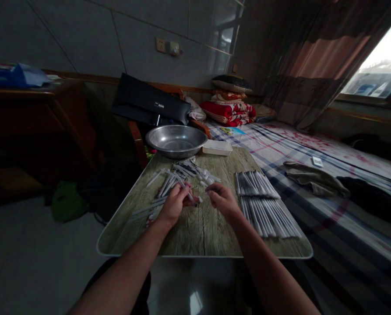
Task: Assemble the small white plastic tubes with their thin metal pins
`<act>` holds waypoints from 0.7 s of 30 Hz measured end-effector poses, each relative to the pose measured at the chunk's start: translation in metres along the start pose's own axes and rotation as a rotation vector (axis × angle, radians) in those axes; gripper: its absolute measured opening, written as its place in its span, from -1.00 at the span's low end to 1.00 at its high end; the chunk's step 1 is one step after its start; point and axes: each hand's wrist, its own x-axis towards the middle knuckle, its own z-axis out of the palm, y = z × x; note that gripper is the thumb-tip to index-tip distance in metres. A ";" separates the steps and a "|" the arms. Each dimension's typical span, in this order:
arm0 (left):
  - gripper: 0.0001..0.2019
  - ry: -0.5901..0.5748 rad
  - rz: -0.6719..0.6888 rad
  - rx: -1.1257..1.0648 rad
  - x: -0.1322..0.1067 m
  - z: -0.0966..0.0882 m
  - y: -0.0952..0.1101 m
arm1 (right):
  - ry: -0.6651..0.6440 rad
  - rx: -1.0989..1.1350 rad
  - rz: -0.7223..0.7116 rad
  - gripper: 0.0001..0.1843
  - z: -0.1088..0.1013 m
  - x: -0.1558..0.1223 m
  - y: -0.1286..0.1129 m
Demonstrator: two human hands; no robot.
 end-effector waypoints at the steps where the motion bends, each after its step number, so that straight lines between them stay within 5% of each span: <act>1: -0.71 -0.080 -0.017 0.045 -0.003 0.001 0.000 | 0.010 0.036 0.002 -0.83 -0.001 0.000 -0.002; 6: -0.73 -0.346 -0.064 0.207 -0.013 0.006 -0.001 | 0.088 0.161 -0.029 -0.81 -0.009 0.000 -0.014; 21: -0.67 -0.406 0.025 0.433 -0.009 0.002 -0.008 | 0.006 0.035 -0.056 -0.75 -0.008 -0.004 -0.020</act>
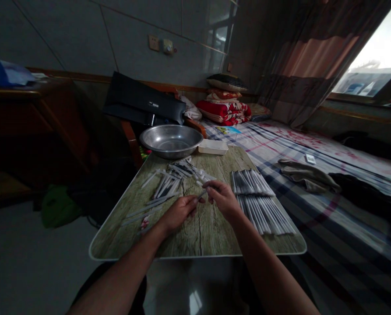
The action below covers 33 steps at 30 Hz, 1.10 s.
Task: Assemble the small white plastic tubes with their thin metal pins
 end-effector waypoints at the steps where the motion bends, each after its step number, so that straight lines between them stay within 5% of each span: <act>1: -0.67 0.002 0.015 0.030 -0.001 0.000 0.000 | 0.007 0.046 0.012 -0.72 0.001 0.000 0.003; 7: -0.70 0.029 0.105 0.270 -0.006 0.005 0.008 | 0.088 0.414 0.135 -0.64 0.020 -0.001 0.018; 11: -0.78 0.061 0.189 0.340 -0.009 0.010 0.011 | -0.061 0.588 0.303 -0.53 0.035 -0.008 0.014; 16: -0.79 0.136 0.229 0.378 -0.010 0.017 0.006 | -0.191 0.616 0.354 -0.36 0.040 -0.016 0.009; 33: -0.64 0.202 0.300 0.434 -0.006 0.030 0.003 | -0.149 0.621 0.304 -0.39 0.032 -0.017 0.015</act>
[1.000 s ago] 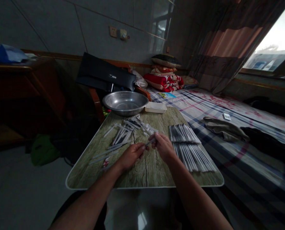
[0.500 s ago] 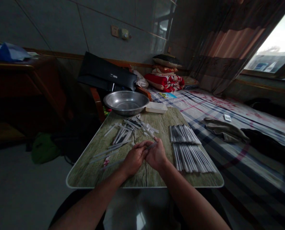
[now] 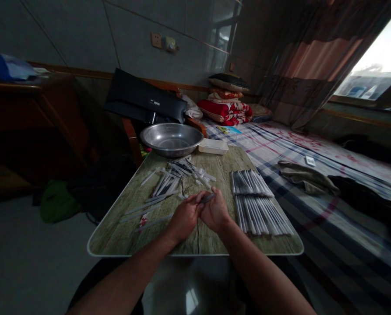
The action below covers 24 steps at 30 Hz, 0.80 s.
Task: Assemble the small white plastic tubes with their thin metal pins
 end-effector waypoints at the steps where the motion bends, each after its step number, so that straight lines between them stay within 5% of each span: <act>1: -0.64 -0.011 0.000 0.037 0.000 0.000 0.000 | -0.014 0.021 0.002 -0.40 -0.001 0.000 0.001; 10: -0.71 -0.113 0.009 0.410 0.004 -0.002 -0.005 | -0.058 0.046 -0.013 -0.51 -0.007 0.000 -0.003; 15: -0.72 -0.134 0.145 0.700 0.012 -0.021 -0.016 | 0.123 -0.634 -0.168 -0.77 -0.030 0.001 -0.019; 19: -0.74 -0.174 0.352 0.793 0.010 -0.022 -0.020 | -0.054 -1.203 -0.172 -0.90 -0.037 -0.010 -0.033; 24: -0.83 -0.166 0.488 0.792 0.004 -0.007 -0.015 | -0.133 -1.548 -0.122 -0.86 -0.036 -0.032 -0.044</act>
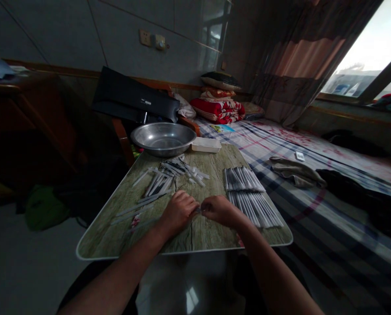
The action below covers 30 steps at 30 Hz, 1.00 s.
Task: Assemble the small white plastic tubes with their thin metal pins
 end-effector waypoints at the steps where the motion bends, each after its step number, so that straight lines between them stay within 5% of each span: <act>1: -0.82 0.037 -0.005 0.001 0.001 0.000 0.001 | 0.005 -0.044 0.022 -0.82 -0.004 -0.005 0.000; 6: -0.68 0.252 -0.163 0.016 0.001 -0.004 -0.011 | 0.054 -0.236 0.206 -0.79 -0.050 -0.044 0.024; 12: -0.75 0.374 -0.290 -0.083 -0.003 -0.010 -0.031 | 0.035 -0.434 0.485 -0.90 -0.093 -0.106 0.094; 20: -0.80 0.443 -0.393 -0.177 -0.005 -0.015 -0.044 | -0.002 -0.456 0.678 -0.89 -0.088 -0.120 0.133; 30: -0.80 0.446 -0.430 -0.188 -0.008 -0.025 -0.046 | 0.045 -0.357 0.701 -0.94 -0.082 -0.111 0.124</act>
